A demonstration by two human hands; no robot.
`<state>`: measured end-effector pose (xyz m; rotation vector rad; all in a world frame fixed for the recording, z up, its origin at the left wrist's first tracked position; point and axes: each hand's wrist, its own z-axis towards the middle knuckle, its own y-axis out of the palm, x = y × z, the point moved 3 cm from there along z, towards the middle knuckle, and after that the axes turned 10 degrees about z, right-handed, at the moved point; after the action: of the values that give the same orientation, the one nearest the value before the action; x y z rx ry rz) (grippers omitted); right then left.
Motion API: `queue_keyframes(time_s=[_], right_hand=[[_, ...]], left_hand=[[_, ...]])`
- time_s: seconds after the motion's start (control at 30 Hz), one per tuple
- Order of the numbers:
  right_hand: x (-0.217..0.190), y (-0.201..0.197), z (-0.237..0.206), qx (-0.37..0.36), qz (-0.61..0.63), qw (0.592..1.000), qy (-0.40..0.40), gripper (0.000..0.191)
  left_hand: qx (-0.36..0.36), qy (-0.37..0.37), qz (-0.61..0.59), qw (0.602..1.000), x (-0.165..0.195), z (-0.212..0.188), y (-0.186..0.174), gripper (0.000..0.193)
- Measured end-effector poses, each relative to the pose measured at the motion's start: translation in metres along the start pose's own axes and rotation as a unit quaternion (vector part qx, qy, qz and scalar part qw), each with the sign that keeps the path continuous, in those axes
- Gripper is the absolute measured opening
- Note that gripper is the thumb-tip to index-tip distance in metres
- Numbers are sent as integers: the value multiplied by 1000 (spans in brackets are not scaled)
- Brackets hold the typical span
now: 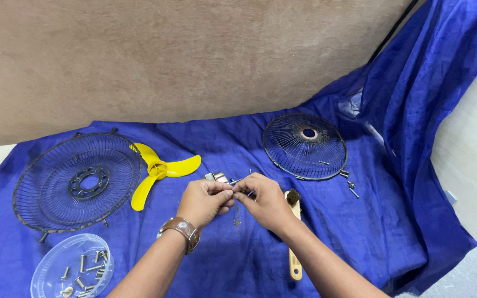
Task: The person works on an electric fan that is already partly disassembled on a cloth-covered surface. They hold the fan motor, use a screwdriver on its housing, manipulate small screws and shaft components by hand, and fit parts back onto the motor assembly.
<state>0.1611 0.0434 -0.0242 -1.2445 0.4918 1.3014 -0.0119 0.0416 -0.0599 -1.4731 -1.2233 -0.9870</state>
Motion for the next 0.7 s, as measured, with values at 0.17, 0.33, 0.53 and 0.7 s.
queue_keyframes(time_s=[0.17,0.33,0.53,0.7], right_hand=[[-19,-4,-1,-31,-75,984,-158,13],[-22,-5,3,-32,-37,990,-129,20],[-27,-5,3,-70,-52,985,-147,20],[-27,-4,-1,-68,1,993,-100,18]], left_hand=[[-34,-48,-10,998,0,2,-7,17],[-54,-84,-51,994,1,-1,-15,17],[-97,-103,-72,987,1,-5,-22,16],[-97,-52,-26,994,-2,-1,-23,17]])
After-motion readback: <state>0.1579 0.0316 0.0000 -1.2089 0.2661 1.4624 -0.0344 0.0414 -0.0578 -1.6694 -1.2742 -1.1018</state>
